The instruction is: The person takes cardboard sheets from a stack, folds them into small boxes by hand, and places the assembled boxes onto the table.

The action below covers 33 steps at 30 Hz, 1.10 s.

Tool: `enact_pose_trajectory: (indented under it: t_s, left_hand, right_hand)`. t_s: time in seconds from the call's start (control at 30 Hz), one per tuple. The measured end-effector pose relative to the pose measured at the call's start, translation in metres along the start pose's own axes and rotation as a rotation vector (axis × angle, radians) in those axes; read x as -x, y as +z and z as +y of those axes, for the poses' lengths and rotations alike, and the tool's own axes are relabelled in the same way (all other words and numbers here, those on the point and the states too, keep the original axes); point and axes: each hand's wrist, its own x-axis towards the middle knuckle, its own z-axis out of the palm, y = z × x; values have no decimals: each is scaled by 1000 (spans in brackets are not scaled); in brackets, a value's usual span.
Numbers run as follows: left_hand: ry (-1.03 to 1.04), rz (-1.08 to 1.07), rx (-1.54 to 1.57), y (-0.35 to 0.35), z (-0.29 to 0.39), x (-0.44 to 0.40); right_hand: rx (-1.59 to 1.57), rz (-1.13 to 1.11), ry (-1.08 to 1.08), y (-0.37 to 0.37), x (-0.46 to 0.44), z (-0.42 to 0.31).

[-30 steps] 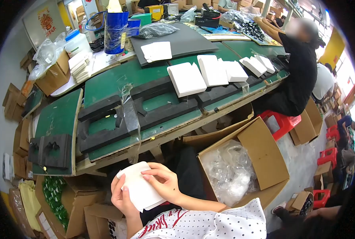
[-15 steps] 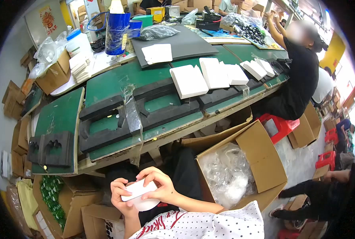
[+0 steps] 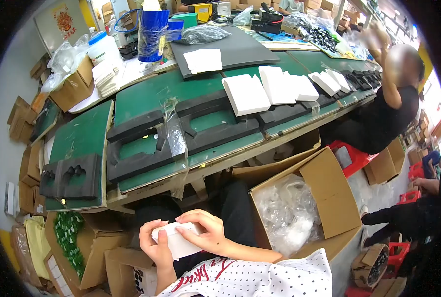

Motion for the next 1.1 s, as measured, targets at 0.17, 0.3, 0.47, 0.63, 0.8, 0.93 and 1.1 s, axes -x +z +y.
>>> enact_pose_trajectory:
  t_s: [0.17, 0.3, 0.47, 0.63, 0.8, 0.93, 1.1]
  left_hand:
    - [-81, 16, 87, 3, 8, -1]
    - [25, -72, 134, 1, 2, -5]
    - [-125, 7, 149, 0, 6, -5]
    - [-71, -35, 178, -1, 0, -5]
    - [-27, -10, 199, -4, -7, 1]
    - [-66, 83, 172, -4, -2, -2]
    - [20, -24, 190, -12, -3, 1]
  right_hand:
    - [-49, 45, 61, 0, 1, -3]
    - [-79, 105, 56, 1, 1, -1]
    - [-84, 34, 27, 2, 2, 3]
    - [-42, 45, 47, 0, 2, 1]
    - [-21, 6, -59, -1, 3, 2]
    - [-96, -130, -146, -1, -3, 6]
    - [-115, -94, -47, -1, 2, -1]
